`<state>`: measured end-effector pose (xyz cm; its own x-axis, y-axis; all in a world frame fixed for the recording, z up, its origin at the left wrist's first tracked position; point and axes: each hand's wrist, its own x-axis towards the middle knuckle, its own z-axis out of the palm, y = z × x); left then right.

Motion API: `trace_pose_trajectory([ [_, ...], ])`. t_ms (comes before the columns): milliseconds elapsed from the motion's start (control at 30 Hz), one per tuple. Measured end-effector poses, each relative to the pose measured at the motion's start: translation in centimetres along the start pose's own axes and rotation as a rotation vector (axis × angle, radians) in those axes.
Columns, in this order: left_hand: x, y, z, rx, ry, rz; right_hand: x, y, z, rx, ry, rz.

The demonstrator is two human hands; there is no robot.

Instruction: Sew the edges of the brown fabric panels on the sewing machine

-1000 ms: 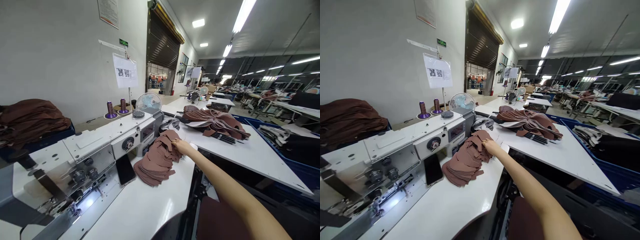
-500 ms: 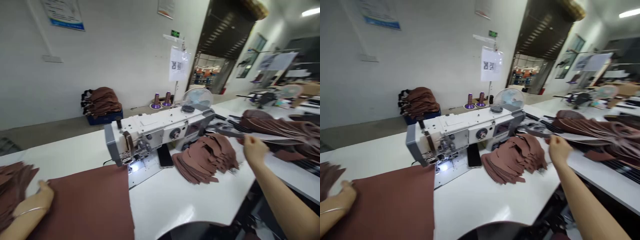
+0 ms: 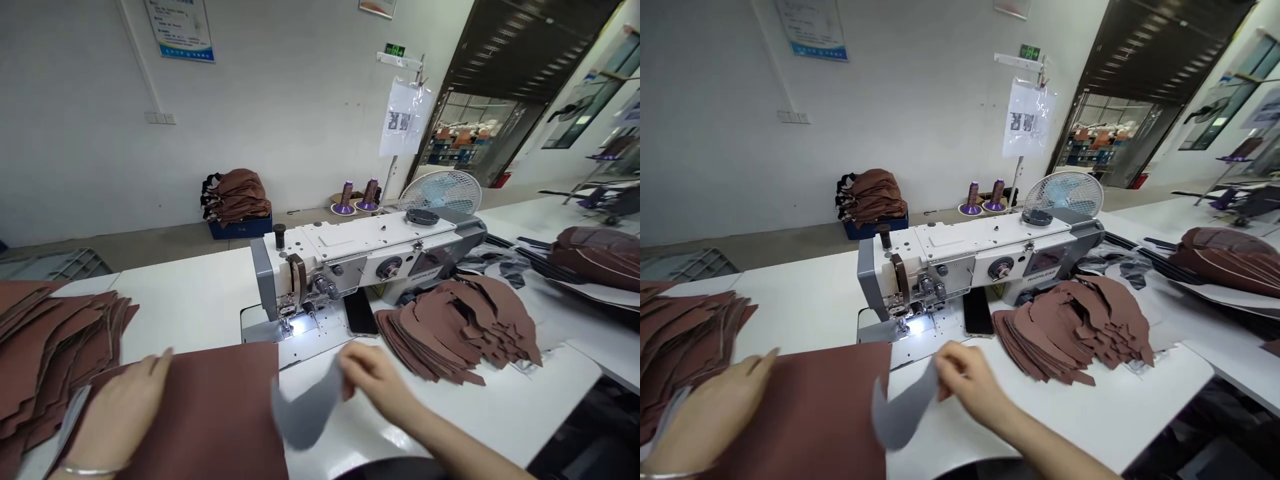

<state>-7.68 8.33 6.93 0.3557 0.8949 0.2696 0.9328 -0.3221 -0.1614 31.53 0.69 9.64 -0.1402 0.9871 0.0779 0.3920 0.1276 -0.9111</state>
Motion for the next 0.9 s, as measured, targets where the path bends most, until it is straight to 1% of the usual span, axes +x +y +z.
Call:
trace_pose_trajectory([
  [33,0.3,2.2,-0.7,-0.028,0.159,0.102,1.7,0.8,2.8,-0.005,-0.103,0.066],
  [67,0.5,4.5,-1.0,-0.098,0.282,0.211,3.4,1.7,5.4,-0.030,-0.160,0.078],
  [100,0.6,6.7,-0.9,-0.165,0.345,0.260,5.0,2.5,7.6,-0.057,-0.184,0.075],
  [133,0.5,8.8,-0.5,-0.191,0.341,0.288,6.3,3.2,9.5,-0.091,-0.211,0.065],
  [167,0.4,10.6,0.1,-0.174,0.300,0.318,7.3,3.8,10.8,-0.130,-0.226,0.043],
  [200,0.2,12.0,1.0,-0.126,0.223,0.316,7.9,4.2,11.6,-0.175,-0.234,0.009],
  [233,0.0,13.0,1.9,-0.071,0.138,0.320,8.2,4.5,11.9,-0.226,-0.244,-0.035],
  [267,-0.1,13.7,2.9,-0.013,0.064,0.325,8.1,4.7,11.8,-0.276,-0.256,-0.085],
  [300,-0.1,14.0,3.8,0.033,0.009,0.328,7.8,4.8,11.4,-0.313,-0.280,-0.131],
  [333,-0.1,14.1,4.5,0.061,-0.020,0.335,7.3,4.8,10.7,-0.360,-0.322,-0.200],
  [367,0.0,14.1,5.0,0.072,-0.031,0.338,6.7,4.8,9.9,-0.435,-0.379,-0.311],
  [400,0.1,13.9,5.2,0.070,-0.035,0.337,6.1,4.9,9.2,-0.541,-0.433,-0.467],
  [433,0.3,13.8,5.3,0.061,-0.046,0.333,5.7,4.9,8.6,-0.672,-0.470,-0.661],
  [467,0.5,13.7,5.2,0.053,-0.073,0.326,5.3,4.9,8.1,-0.814,-0.480,-0.874],
  [500,0.8,13.7,4.9,0.049,-0.114,0.318,5.1,5.0,8.0,-0.944,-0.460,-1.070],
  [533,1.0,13.6,4.5,0.048,-0.163,0.307,5.0,5.1,8.0,-1.043,-0.418,-1.218],
  [567,1.2,13.6,4.2,0.041,-0.211,0.300,5.1,5.2,8.3,-1.097,-0.369,-1.298],
  [600,1.4,13.4,3.8,0.024,-0.254,0.299,5.2,5.4,8.8,-1.126,-0.322,-1.337],
  [667,1.6,13.0,3.4,-0.023,-0.309,0.289,5.5,5.9,10.2,-1.167,-0.237,-1.333],
  [733,2.0,12.2,3.1,-0.048,-0.342,0.263,5.7,6.3,11.5,-1.200,-0.174,-1.248],
  [800,2.7,11.6,2.9,-0.046,-0.386,0.217,5.9,6.7,12.5,-1.190,-0.154,-1.128],
  [833,3.3,11.5,2.7,-0.048,-0.417,0.191,6.0,7.0,12.7,-1.163,-0.152,-1.080],
  [900,4.7,12.0,2.4,-0.079,-0.490,0.149,6.3,7.4,12.7,-1.080,-0.139,-1.046],
])
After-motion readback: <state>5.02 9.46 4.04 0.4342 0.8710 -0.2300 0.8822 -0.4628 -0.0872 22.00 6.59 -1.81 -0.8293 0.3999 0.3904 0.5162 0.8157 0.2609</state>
